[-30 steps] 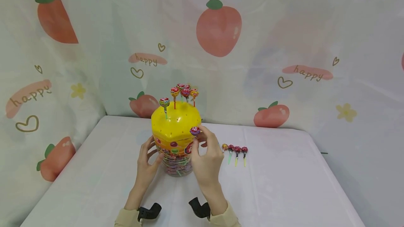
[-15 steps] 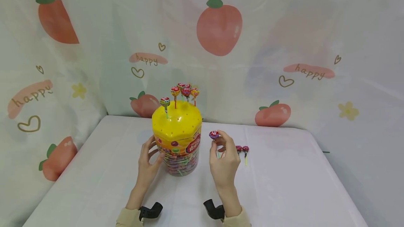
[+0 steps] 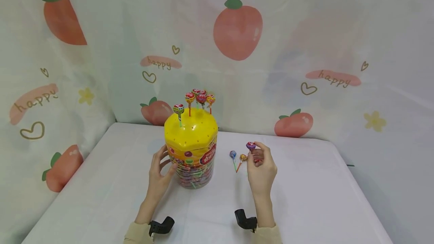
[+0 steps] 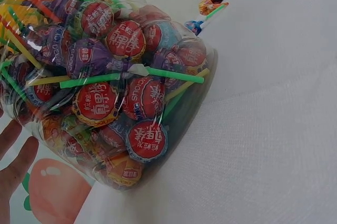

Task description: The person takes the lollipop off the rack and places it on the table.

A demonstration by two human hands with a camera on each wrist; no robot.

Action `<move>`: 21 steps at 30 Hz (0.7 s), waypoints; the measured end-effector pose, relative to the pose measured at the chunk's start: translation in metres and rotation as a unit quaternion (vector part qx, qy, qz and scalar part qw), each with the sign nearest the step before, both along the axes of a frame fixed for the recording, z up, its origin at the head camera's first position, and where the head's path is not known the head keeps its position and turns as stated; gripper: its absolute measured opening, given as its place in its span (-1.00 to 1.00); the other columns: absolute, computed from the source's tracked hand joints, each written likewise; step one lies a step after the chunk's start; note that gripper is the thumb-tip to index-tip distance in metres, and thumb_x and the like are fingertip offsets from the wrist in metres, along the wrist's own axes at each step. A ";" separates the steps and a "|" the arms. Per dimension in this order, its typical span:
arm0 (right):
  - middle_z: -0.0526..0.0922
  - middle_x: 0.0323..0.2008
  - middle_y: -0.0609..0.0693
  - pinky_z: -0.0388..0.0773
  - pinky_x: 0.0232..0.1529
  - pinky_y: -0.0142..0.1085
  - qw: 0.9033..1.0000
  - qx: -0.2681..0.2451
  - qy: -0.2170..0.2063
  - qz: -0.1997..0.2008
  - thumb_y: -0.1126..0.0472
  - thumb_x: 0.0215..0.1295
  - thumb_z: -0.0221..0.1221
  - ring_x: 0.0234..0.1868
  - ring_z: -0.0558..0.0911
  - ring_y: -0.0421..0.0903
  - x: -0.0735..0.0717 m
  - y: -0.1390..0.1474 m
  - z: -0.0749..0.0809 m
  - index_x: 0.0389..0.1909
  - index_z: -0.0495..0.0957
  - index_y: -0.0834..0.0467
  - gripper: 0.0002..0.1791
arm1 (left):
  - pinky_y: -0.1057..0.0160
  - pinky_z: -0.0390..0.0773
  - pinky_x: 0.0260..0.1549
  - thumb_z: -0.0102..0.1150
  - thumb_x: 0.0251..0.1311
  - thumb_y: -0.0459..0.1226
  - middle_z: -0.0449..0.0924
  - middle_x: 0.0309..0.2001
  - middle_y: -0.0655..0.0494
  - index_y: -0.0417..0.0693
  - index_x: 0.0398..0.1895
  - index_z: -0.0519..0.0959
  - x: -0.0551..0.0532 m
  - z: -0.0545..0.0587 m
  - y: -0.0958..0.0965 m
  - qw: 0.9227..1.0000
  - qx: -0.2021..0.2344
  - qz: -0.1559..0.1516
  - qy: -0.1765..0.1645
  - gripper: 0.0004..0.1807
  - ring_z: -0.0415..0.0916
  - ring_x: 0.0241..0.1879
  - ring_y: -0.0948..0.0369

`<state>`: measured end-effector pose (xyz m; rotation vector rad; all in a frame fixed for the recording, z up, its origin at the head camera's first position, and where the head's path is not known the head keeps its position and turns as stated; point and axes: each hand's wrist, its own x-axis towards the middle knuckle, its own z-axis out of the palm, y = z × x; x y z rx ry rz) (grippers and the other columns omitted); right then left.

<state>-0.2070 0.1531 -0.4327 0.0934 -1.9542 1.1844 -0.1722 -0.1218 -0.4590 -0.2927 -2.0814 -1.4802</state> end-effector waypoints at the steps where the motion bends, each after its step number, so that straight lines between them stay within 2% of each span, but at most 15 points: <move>1: 0.69 -0.41 0.20 0.37 -0.47 -0.72 1.000 -0.004 -0.009 -0.006 0.55 0.04 0.24 -0.40 0.48 -0.59 -0.002 0.004 -0.002 -0.02 0.57 0.27 -0.59 | -0.25 0.48 0.11 0.22 0.11 -0.46 0.31 0.27 -0.25 -0.26 0.38 0.20 -0.001 -0.001 0.000 1.000 -0.001 0.001 -0.001 -0.27 0.30 0.21 0.03; 6: 0.70 -0.41 0.22 0.35 -0.48 -0.73 0.998 -0.025 -0.049 -0.025 0.51 0.05 0.26 -0.44 0.47 -0.61 -0.010 0.020 -0.015 -0.01 0.57 0.27 -0.58 | -0.24 0.47 0.13 0.24 0.10 -0.46 0.29 0.30 -0.22 -0.22 0.41 0.18 -0.011 -0.020 -0.002 1.000 -0.003 0.009 -0.005 -0.23 0.29 0.22 0.04; 10: 0.70 -0.40 0.24 0.38 -0.48 -0.74 0.996 -0.041 -0.074 -0.040 0.50 0.03 0.26 -0.47 0.46 -0.64 -0.017 0.033 -0.025 -0.02 0.57 0.27 -0.58 | -0.20 0.49 0.14 0.27 0.09 -0.44 0.30 0.31 -0.11 -0.09 0.42 0.18 -0.019 -0.033 -0.005 1.000 -0.004 0.013 -0.001 -0.20 0.30 0.23 0.12; 15: 0.71 -0.41 0.21 0.39 -0.50 -0.74 0.991 -0.050 -0.102 -0.071 0.49 0.01 0.26 -0.53 0.44 -0.66 -0.022 0.048 -0.037 -0.03 0.58 0.25 -0.58 | -0.13 0.53 0.13 0.27 0.12 -0.38 0.31 0.32 0.03 0.07 0.43 0.18 -0.020 -0.035 -0.007 1.000 -0.008 0.010 0.009 -0.20 0.31 0.25 0.19; 21: 0.69 -0.43 0.21 0.38 -0.54 -0.74 0.984 -0.068 -0.141 -0.089 0.47 0.04 0.28 -0.59 0.42 -0.64 -0.023 0.061 -0.045 -0.03 0.58 0.25 -0.60 | -0.14 0.53 0.12 0.26 0.15 -0.33 0.30 0.32 0.03 0.12 0.45 0.16 -0.018 -0.033 -0.007 1.000 -0.016 0.012 0.012 -0.21 0.32 0.24 0.15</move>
